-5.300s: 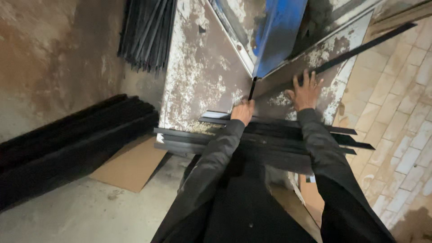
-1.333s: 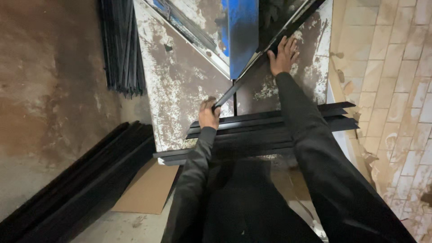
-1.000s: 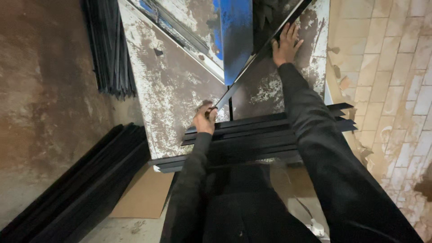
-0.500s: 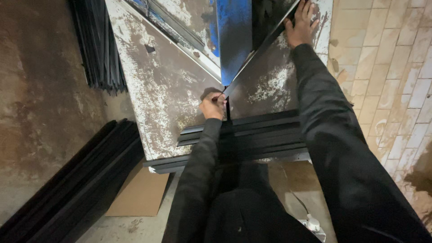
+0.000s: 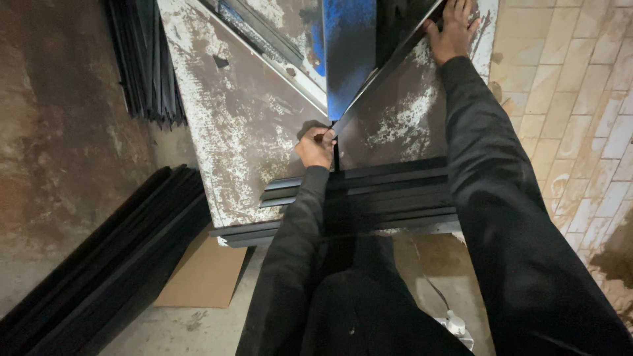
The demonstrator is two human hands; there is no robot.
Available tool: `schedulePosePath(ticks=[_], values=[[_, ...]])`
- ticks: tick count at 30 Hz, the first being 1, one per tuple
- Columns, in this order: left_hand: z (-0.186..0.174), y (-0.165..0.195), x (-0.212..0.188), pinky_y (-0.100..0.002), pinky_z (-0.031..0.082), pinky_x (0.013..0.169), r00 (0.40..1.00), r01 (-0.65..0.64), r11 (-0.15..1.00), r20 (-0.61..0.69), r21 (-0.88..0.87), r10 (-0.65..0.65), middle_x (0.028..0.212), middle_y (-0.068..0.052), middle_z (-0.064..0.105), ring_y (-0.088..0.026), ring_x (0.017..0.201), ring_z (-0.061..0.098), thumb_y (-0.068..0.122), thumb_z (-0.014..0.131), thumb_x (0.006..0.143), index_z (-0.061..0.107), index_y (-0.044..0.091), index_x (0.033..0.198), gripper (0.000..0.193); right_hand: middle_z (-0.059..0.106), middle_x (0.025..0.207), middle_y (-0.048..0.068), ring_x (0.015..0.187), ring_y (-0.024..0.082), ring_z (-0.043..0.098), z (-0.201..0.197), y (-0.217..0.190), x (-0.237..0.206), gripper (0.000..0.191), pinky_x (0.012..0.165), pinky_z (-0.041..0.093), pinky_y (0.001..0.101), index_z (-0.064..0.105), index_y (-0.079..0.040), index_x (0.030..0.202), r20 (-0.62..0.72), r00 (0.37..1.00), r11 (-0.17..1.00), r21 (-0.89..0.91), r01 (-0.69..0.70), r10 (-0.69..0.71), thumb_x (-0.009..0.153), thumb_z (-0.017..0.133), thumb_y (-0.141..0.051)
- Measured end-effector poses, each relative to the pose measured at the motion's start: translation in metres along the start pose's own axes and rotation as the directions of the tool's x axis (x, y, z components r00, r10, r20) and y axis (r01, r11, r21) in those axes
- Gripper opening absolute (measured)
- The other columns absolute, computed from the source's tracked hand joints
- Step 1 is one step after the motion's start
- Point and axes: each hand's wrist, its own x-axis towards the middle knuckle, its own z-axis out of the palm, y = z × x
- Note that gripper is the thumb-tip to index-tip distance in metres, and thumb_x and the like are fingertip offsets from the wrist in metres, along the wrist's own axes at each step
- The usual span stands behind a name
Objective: The person takes black picture-frame moulding strips from a stack, aligns each strip against the fence of a double mitre saw, and cuts them to length one at a time, stacking the cut pieces. At the end the person carries a small container and walks away from the cutting station.
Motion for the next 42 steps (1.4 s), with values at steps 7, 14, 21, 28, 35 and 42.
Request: schedulePosePath(ticks=[7, 14, 21, 28, 35, 42], values=[[-0.003, 0.001, -0.001, -0.028, 0.056, 0.057, 1.000, -0.012, 0.998, -0.015, 0.059, 0.013, 0.068, -0.009, 0.073, -0.012, 0.058, 0.070, 0.001, 0.081, 0.085, 0.074, -0.005, 0.087, 0.009, -0.006, 0.173, 0.026, 0.162, 0.042, -0.004, 0.032, -0.044, -0.079, 0.142, 0.122, -0.003, 0.0725, 0.007, -0.004, 0.166, 0.183, 0.983, 1.000, 0.002, 0.026, -0.026, 0.069, 0.094, -0.060], [0.003, -0.007, -0.006, -0.029, 0.059, 0.055, 0.998, 0.046, 0.996, -0.040, -0.078, -0.049, 0.075, -0.010, 0.074, -0.011, 0.062, 0.069, 0.002, 0.079, 0.084, 0.072, -0.004, 0.090, 0.011, -0.005, 0.176, 0.022, 0.163, 0.041, -0.003, 0.053, -0.057, -0.113, 0.141, 0.123, -0.001, 0.0756, 0.011, -0.007, 0.173, 0.019, 0.989, 0.989, 0.014, 0.146, -0.147, 0.075, 0.093, -0.067], [-0.097, 0.000, 0.022, -0.046, 0.056, 0.065, 0.974, -0.016, 0.726, -0.153, 0.688, 0.167, 0.077, -0.017, 0.074, -0.034, 0.070, 0.072, 0.024, 0.082, 0.086, 0.083, 0.009, 0.092, 0.016, -0.004, 0.174, 0.023, 0.162, 0.040, -0.001, 0.038, -0.079, -0.108, 0.145, 0.119, -0.002, 0.0785, 0.014, -0.004, 0.169, 0.137, 0.990, 1.000, 0.007, -0.023, 0.022, 0.065, 0.097, -0.061], [-0.254, -0.019, 0.031, -0.050, 0.044, 0.105, 0.942, 0.170, 0.535, -0.295, 0.828, 0.158, 0.133, -0.039, 0.057, -0.050, 0.126, 0.053, 0.052, 0.097, 0.063, 0.043, -0.012, 0.143, 0.116, -0.004, 0.174, 0.021, 0.163, 0.038, 0.001, 0.039, -0.085, -0.106, 0.145, 0.118, 0.003, 0.0798, 0.014, -0.008, 0.169, 0.193, 0.971, 0.990, -0.055, -0.131, 0.139, 0.060, 0.096, -0.057], [-0.257, -0.024, 0.008, -0.049, 0.052, 0.101, 0.952, 0.142, 0.712, -0.291, 0.688, 0.092, 0.124, -0.032, 0.066, -0.048, 0.115, 0.063, 0.052, 0.094, 0.070, 0.051, -0.008, 0.143, 0.104, -0.005, 0.175, 0.020, 0.162, 0.038, 0.001, 0.042, -0.088, -0.120, 0.148, 0.112, 0.005, 0.0858, 0.013, -0.009, 0.170, 0.162, 0.975, 0.982, -0.133, -0.131, 0.152, 0.059, 0.095, -0.061], [-0.264, -0.012, -0.006, -0.052, 0.050, 0.096, 0.940, 0.205, 0.710, -0.337, 0.674, 0.048, 0.123, -0.031, 0.065, -0.048, 0.114, 0.062, 0.053, 0.093, 0.066, 0.056, -0.002, 0.137, 0.097, -0.002, 0.172, 0.019, 0.158, 0.041, 0.002, 0.038, -0.091, -0.131, 0.151, 0.113, 0.002, 0.0837, 0.019, -0.007, 0.169, 0.110, 0.987, 0.985, -0.141, -0.102, 0.118, 0.053, 0.093, -0.071]])
